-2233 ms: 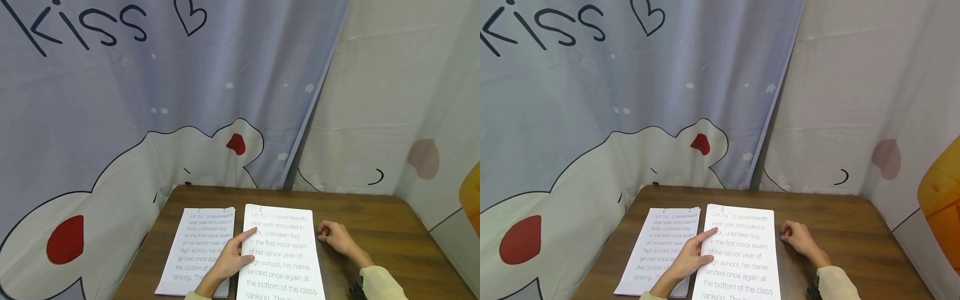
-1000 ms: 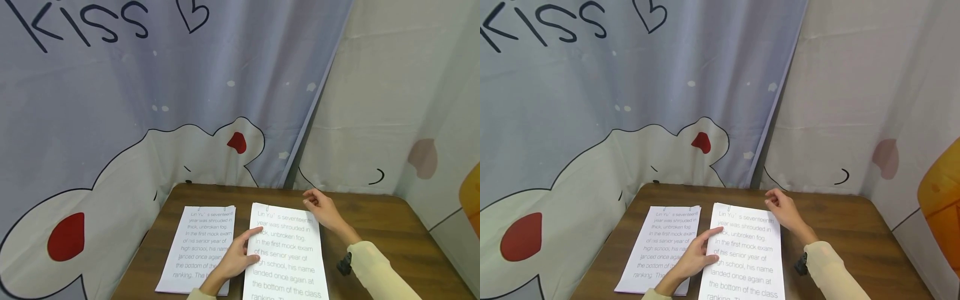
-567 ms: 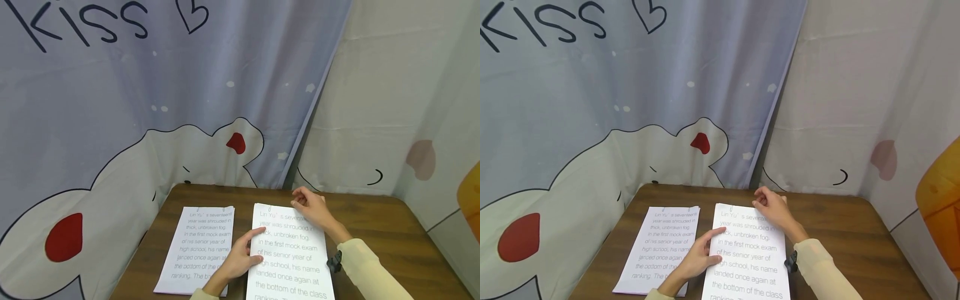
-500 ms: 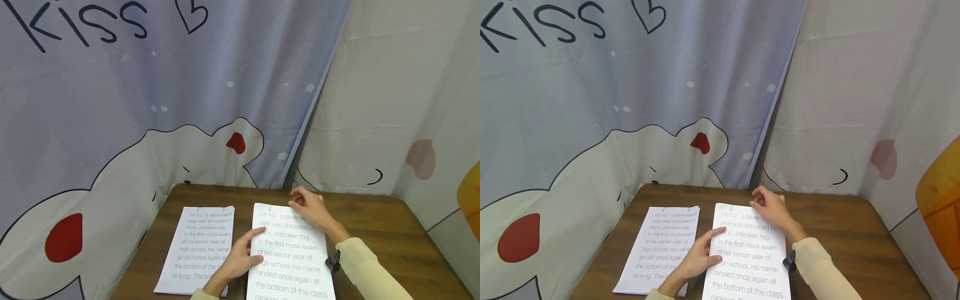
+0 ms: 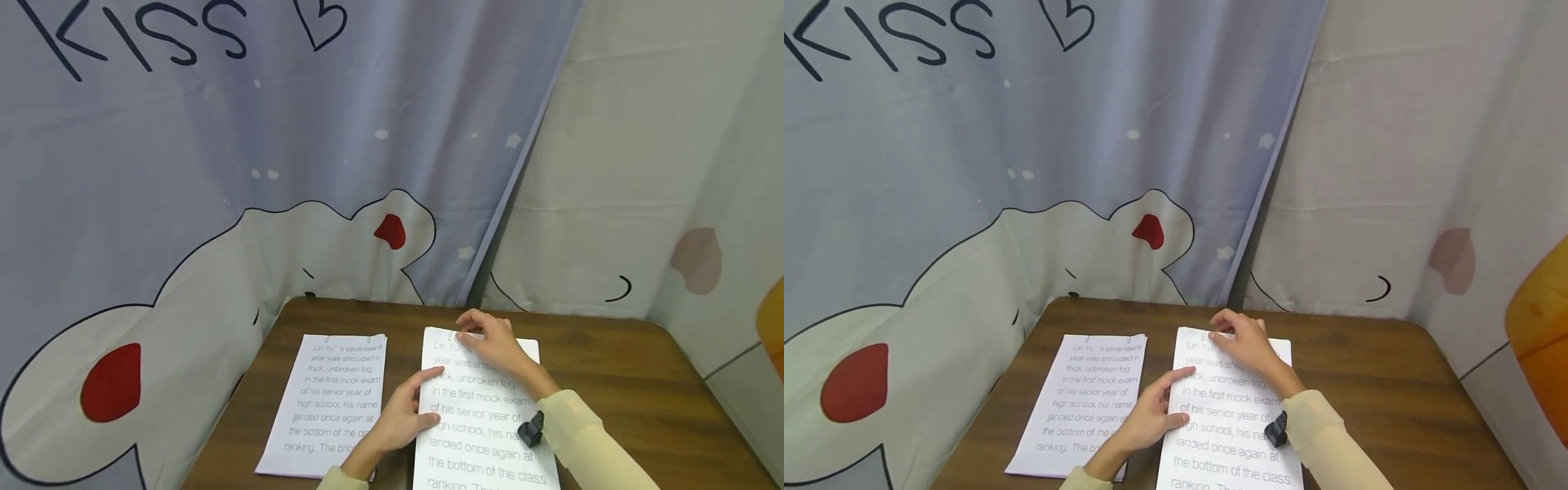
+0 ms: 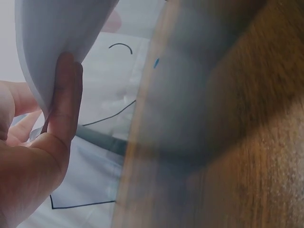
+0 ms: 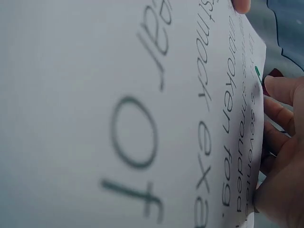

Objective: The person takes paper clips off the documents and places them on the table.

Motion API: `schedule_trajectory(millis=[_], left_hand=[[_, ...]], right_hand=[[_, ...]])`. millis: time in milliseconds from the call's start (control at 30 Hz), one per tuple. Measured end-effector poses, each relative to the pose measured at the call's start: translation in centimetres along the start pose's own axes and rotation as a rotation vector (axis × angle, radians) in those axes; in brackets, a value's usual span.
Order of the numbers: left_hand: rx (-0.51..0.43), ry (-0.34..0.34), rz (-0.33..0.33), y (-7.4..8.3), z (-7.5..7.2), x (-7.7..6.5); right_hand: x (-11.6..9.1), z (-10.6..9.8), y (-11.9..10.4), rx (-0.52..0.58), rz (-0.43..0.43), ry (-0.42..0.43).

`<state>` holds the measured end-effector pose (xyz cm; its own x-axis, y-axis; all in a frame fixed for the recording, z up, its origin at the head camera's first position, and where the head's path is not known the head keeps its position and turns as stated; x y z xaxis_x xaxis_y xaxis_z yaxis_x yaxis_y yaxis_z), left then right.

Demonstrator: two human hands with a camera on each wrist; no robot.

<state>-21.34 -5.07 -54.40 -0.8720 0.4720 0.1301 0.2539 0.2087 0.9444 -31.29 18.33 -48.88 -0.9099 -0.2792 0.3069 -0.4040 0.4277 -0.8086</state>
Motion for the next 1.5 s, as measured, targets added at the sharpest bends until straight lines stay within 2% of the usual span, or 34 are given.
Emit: schedule_trajectory(millis=[267,400,633,800,1100,1500], left_hand=[[-0.021,-0.012,0.008,-0.1,0.2,0.2],[-0.028,-0.020,0.010,-0.1,0.4,0.1],[-0.033,-0.016,-0.004,-0.2,0.8,-0.1],[-0.035,-0.011,-0.017,-0.1,0.8,-0.1],[-0.039,-0.018,-0.003,0.2,0.7,0.1],[-0.045,-0.013,0.001,0.3,0.9,0.0]], right_hand=[[0.3,0.3,-1.0,-0.004,0.020,-0.012],[0.1,0.4,-0.9,0.009,0.057,-0.017],[-0.3,0.6,-1.0,0.171,0.129,-0.059],[-0.1,0.4,-1.1,0.257,0.131,-0.089],[-0.3,0.5,-1.3,0.260,0.118,-0.112],[-0.6,0.8,-1.3,0.222,0.112,-0.098]])
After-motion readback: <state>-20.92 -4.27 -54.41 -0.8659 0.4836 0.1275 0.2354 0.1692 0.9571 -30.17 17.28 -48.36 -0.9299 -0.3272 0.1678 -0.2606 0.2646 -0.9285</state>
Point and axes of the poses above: each hand's wrist, its own x-axis towards the middle knuckle, its own z-axis out of the palm, y = z × x, the point moved 1 cm from there along x, towards the middle knuckle, and after that the axes turned 13 degrees about x, right-handed, at the moved point
